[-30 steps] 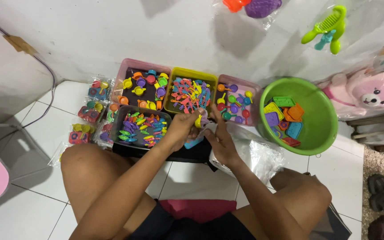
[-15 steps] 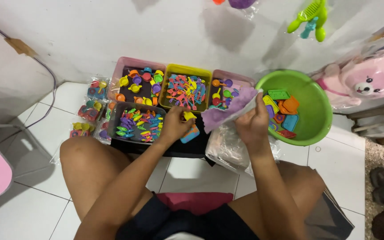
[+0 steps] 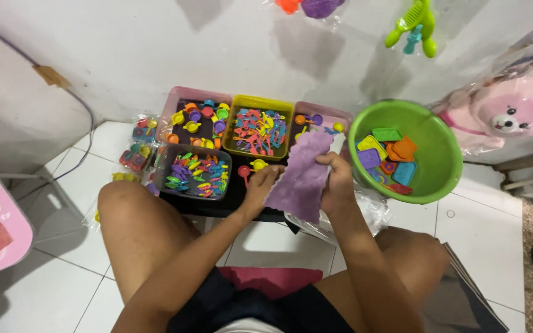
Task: Cleaning small plastic toy pieces with a cloth and packing them into individual plastic bags.
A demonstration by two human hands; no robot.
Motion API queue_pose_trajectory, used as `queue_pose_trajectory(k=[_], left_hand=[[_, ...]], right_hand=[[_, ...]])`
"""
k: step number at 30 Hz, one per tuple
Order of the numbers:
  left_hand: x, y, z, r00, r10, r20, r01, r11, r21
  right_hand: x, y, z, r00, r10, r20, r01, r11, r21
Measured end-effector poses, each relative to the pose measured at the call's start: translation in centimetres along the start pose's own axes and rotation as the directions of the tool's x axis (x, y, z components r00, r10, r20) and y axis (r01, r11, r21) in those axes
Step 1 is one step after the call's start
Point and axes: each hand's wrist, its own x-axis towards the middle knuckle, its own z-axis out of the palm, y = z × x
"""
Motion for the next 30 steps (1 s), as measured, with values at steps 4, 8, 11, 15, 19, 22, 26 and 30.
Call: queue_pose_trajectory(k=[4, 8, 11, 15, 19, 22, 26, 30], left_hand=[[-0.7, 2.5, 0.5, 0.998, -0.064, -0.008, 0.062, 0.987, -0.151], [-1.0, 5.3, -0.5, 0.982, -0.178, 0.06, 0.185, 0.862, -0.472], [-0.6, 7.5, -1.6, 0.965, -0.231, 0.127, 0.256, 0.711, -0.655], [-0.2, 9.9, -4.0, 0.926, -0.274, 0.258, 0.354, 0.399, -0.846], [1.2, 13.1, -7.0, 0.893, -0.276, 0.356, 0.402, 0.133, -0.906], [2.7, 18.1, -11.1, 0.916, -0.27, 0.296, 0.322, 0.058, -0.945], [4.6, 22.7, -15.9, 0.989, 0.141, -0.034, -0.097, 0.471, -0.877], [7.0, 21.6, -18.9, 0.957, 0.18, -0.226, -0.287, 0.525, -0.801]], right_hand=[[-3.5, 1.0, 3.1, 0.993, -0.094, 0.065, 0.102, 0.986, -0.134], [-5.2, 0.7, 5.1, 0.821, -0.448, 0.355, 0.57, 0.679, -0.462], [-3.0, 0.6, 2.9, 0.756, -0.466, 0.459, 0.654, 0.551, -0.518], [-3.2, 0.4, 4.4, 0.808, -0.453, 0.375, 0.587, 0.672, -0.452], [-1.6, 1.0, 4.4, 0.858, -0.434, 0.275, 0.514, 0.721, -0.465], [-0.9, 2.1, 4.6, 0.886, -0.387, 0.256, 0.464, 0.747, -0.476], [-0.2, 4.8, 5.7, 0.887, -0.312, 0.34, 0.462, 0.617, -0.637], [1.5, 7.9, 7.8, 0.904, -0.395, 0.162, 0.37, 0.535, -0.76]])
